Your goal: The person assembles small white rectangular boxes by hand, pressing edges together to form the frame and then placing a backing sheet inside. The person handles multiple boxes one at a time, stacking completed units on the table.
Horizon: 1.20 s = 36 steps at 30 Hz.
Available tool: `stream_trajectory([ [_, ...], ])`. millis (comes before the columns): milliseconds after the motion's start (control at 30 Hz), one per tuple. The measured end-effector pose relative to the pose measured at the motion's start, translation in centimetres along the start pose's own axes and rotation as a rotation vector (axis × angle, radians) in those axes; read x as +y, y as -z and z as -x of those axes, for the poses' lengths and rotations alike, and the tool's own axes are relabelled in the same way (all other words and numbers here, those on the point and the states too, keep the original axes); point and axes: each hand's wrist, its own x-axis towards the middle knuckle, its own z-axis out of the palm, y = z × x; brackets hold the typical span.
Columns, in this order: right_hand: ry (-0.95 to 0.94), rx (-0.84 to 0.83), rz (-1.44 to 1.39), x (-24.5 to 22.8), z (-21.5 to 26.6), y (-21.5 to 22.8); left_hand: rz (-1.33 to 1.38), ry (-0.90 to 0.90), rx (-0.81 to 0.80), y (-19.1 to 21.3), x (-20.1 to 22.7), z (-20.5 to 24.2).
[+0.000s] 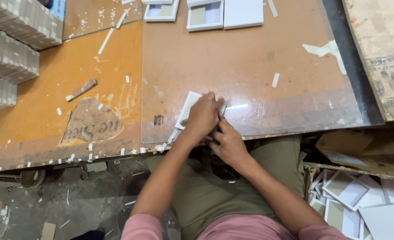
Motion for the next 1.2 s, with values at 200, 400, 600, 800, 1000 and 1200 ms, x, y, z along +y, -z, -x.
stream_trajectory([
  [200, -0.044, 0.0, 0.068, -0.1, -0.2, -1.0, 0.019, 0.287, 0.273, 1.5, -3.9, 0.3],
  [400, -0.08, 0.005, 0.041, 0.0, 0.2, -0.6, 0.094, 0.611, 0.18, 2.7, -10.4, 0.1],
  [600, -0.178, -0.001, -0.16, 0.1, -0.2, 0.2, 0.839, 0.332, 0.187, 2.2, -13.0, 3.8],
  [800, -0.053, -0.158, -0.335, 0.6, -1.0, 1.5, 1.127, 0.436, 0.152, 5.9, -4.6, 5.9],
  [1000, -0.531, -0.235, -0.624, -0.2, -0.8, 0.9, 0.927, 0.304, 0.074, 5.9, 1.0, 5.2],
  [1200, -0.583, -0.012, 0.179, -1.5, -1.6, 4.1, 0.479, 0.281, 0.181, 4.2, -2.4, 3.0],
])
